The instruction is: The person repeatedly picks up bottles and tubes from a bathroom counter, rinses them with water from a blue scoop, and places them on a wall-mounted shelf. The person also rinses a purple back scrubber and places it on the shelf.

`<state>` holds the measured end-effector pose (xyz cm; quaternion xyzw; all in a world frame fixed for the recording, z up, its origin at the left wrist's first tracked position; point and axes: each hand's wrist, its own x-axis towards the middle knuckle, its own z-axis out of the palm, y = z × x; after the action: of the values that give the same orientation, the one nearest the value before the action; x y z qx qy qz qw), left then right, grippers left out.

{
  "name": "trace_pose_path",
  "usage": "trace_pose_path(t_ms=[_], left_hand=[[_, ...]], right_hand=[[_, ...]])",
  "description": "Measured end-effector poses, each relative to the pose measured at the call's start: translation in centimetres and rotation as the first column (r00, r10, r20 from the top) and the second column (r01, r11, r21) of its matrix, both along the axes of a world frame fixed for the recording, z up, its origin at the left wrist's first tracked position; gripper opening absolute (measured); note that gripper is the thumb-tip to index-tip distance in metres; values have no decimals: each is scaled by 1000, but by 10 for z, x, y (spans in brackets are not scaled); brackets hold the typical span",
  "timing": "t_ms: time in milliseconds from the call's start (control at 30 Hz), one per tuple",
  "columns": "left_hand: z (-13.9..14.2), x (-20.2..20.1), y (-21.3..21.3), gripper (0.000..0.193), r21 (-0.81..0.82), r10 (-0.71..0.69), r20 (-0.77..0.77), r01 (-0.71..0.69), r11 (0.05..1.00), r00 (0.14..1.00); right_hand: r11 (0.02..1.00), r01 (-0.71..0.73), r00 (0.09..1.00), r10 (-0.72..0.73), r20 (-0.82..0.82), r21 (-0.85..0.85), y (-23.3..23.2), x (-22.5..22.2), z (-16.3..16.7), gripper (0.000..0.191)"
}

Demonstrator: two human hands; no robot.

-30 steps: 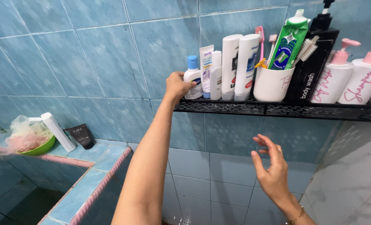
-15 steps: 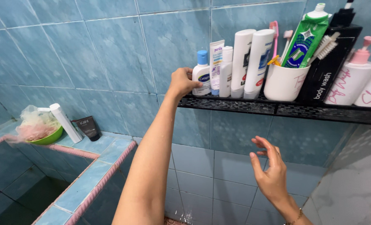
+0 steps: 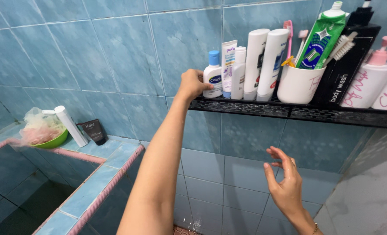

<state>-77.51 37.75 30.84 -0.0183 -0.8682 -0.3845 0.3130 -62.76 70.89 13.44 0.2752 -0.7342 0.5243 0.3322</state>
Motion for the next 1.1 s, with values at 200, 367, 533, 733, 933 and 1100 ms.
trace_pose_path(t_ms=[200, 367, 533, 733, 933, 1100], left_hand=[[4, 16, 10, 63, -75, 129, -149, -141, 987, 980], [-58, 123, 18, 67, 324, 281, -574, -102, 941, 769], [-185, 298, 0, 44, 513, 509, -184, -360, 779, 841], [-258, 410, -79, 33, 429, 699, 90, -662, 615, 709], [-325, 440, -152, 28, 409, 776, 150, -753, 515, 612], [-379, 410, -219, 23, 423, 842, 178, -812, 402, 510]], right_hand=[[1000, -29, 999, 29, -15, -7, -15, 10, 2, 46], [984, -175, 985, 174, 15, 24, -73, 38, -2, 45], [885, -463, 880, 452, 147, 49, -181, 97, -31, 39], [664, -744, 650, 691, 317, 77, -345, 149, -79, 29], [610, -715, 696, 667, 264, 342, -514, 93, -109, 27], [693, -555, 782, 624, 4, 460, -663, -5, -73, 33]])
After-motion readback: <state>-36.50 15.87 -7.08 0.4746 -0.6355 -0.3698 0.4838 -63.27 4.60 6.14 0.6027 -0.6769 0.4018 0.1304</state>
